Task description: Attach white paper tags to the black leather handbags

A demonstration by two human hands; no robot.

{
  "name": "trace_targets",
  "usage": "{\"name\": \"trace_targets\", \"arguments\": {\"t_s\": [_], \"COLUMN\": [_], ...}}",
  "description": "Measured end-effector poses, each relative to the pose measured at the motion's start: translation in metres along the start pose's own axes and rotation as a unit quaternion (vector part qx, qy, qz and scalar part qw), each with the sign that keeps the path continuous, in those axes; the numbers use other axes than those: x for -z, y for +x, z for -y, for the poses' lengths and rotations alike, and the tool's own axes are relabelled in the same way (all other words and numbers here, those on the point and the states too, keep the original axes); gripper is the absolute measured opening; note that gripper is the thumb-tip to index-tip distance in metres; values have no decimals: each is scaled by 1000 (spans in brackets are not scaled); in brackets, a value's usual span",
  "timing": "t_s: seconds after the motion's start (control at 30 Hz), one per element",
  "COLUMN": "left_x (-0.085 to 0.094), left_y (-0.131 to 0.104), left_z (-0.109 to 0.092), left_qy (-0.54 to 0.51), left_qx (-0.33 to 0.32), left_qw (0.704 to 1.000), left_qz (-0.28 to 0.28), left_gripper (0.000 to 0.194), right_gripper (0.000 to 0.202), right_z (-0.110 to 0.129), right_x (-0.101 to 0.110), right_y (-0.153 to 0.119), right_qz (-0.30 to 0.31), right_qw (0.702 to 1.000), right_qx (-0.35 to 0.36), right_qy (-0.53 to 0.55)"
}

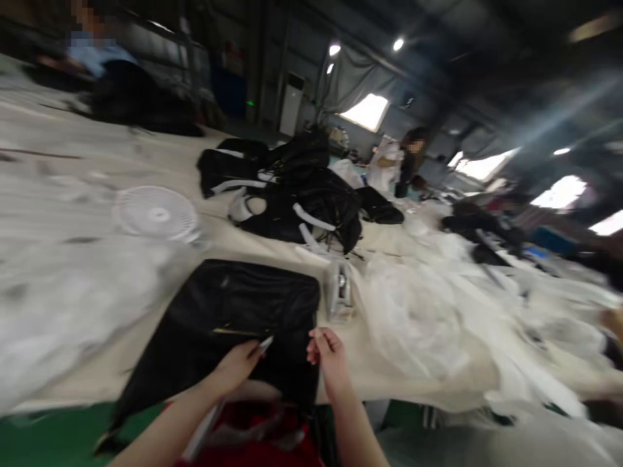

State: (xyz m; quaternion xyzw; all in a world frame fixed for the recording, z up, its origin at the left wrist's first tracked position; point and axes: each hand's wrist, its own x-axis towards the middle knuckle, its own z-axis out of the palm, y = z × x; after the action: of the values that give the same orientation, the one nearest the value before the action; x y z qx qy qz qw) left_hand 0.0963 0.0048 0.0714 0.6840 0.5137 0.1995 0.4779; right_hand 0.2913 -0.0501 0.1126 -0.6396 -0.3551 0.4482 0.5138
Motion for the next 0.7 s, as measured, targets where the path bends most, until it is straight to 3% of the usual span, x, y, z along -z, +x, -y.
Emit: {"name": "trace_targets", "arguments": {"t_s": [0.1, 0.23, 0.4, 0.7], "left_x": [6, 3, 5, 8], "left_y": [-15, -12, -14, -13], "left_z": [18, 20, 15, 14], "left_qy": [31, 51, 66, 36], "left_qx": [46, 54, 34, 47], "left_qw": [998, 997, 997, 998], "left_qz": [3, 4, 13, 25], "left_gripper": [24, 24, 26, 27], "right_gripper": [45, 42, 43, 38], "right_z": [-2, -22, -40, -43], "right_x": [-37, -68, -71, -67], "right_y": [-10, -16, -9, 1], "right_qz": [98, 172, 159, 180], "right_qw": [994, 982, 982, 974], "right_qx": [-39, -67, -83, -106], "right_qy": [2, -26, -60, -88]}}
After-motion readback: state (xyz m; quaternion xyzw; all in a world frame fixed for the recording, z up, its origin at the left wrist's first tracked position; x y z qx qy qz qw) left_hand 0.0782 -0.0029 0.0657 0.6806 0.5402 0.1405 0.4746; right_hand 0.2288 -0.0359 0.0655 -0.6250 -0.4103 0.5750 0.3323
